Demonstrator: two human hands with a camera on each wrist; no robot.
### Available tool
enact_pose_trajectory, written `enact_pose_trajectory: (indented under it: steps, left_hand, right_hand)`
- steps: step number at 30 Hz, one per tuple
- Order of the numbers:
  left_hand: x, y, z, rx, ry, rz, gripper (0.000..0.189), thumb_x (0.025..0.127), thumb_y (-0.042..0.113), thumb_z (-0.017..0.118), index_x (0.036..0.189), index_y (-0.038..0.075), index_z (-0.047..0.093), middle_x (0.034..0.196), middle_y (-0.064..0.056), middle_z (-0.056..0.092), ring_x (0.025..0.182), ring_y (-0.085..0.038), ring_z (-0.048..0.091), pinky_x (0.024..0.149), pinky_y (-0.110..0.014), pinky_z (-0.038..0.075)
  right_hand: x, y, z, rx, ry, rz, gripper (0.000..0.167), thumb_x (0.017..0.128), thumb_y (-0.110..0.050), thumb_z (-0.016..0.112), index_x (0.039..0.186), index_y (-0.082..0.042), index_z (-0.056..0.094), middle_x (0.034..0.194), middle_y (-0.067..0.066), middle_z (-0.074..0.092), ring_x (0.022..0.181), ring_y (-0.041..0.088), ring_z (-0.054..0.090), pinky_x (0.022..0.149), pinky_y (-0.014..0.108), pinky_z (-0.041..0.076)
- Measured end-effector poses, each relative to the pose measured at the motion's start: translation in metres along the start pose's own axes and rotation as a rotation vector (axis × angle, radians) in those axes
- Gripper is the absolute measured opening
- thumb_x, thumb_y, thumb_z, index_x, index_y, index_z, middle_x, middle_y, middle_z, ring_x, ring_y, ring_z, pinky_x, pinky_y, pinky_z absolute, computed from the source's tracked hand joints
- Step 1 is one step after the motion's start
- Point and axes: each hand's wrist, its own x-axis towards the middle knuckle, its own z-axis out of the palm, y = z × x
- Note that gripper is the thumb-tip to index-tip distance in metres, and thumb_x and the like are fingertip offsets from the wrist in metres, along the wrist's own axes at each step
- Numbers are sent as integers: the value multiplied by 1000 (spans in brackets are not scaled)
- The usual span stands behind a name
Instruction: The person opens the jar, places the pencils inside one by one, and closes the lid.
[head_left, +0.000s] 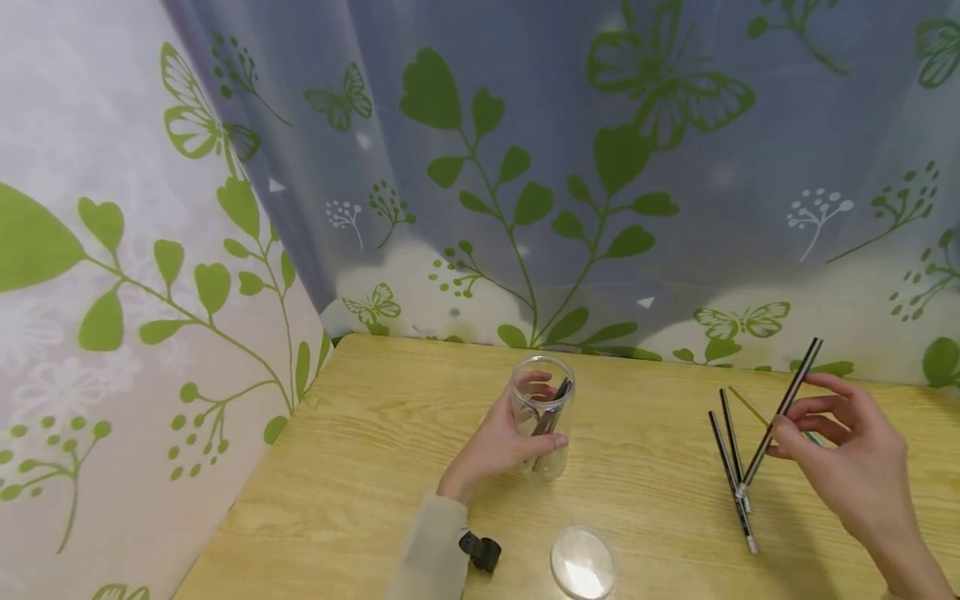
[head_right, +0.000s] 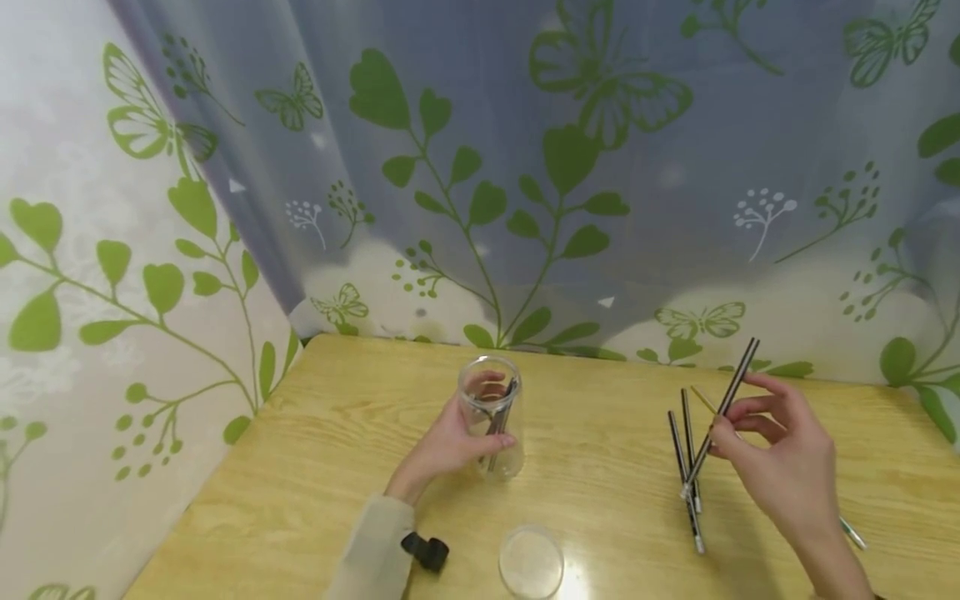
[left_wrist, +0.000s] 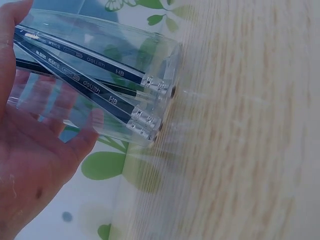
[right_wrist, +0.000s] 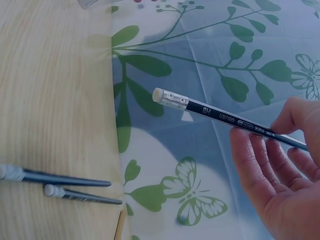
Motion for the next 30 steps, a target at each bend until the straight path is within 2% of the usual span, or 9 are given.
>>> enact_pose_trajectory:
  steps: [11, 20, 23, 30]
  left_hand:
    - [0, -1, -1, 21, -2, -7, 76, 86, 10, 82, 146, 37, 42, 143, -2, 55, 133, -25, 55, 117, -59, 32]
    - [-1, -1, 0, 1, -16, -20, 77, 87, 10, 81, 146, 39, 40, 144, -3, 52, 136, -33, 53, 114, -58, 39]
    - [-1, 0, 0, 7, -15, -20, 76, 88, 10, 80, 146, 38, 40, 144, -3, 53, 136, -34, 53, 114, -59, 39]
    - [-1, 0, 0, 29, -7, -13, 77, 87, 9, 81, 147, 36, 40, 144, -3, 53, 137, -28, 53, 117, -58, 36]
  right_hand:
    - [7, -18, 9, 82, 42, -72, 68, 85, 21, 62, 141, -16, 51, 96, -12, 60, 77, -7, 67, 59, 19, 58]
    - [14, -33, 18, 192, 78, -109, 64, 83, 23, 62, 140, -5, 53, 93, -5, 63, 73, -2, 69, 60, 18, 58]
    - [17, -39, 21, 256, 91, -99, 66, 80, 27, 59, 138, -3, 54, 91, -1, 63, 71, 1, 70, 58, 18, 58]
    - [22, -48, 28, 502, 103, -104, 62, 78, 30, 58, 132, -1, 58, 89, 5, 66, 69, 8, 72, 56, 22, 59]
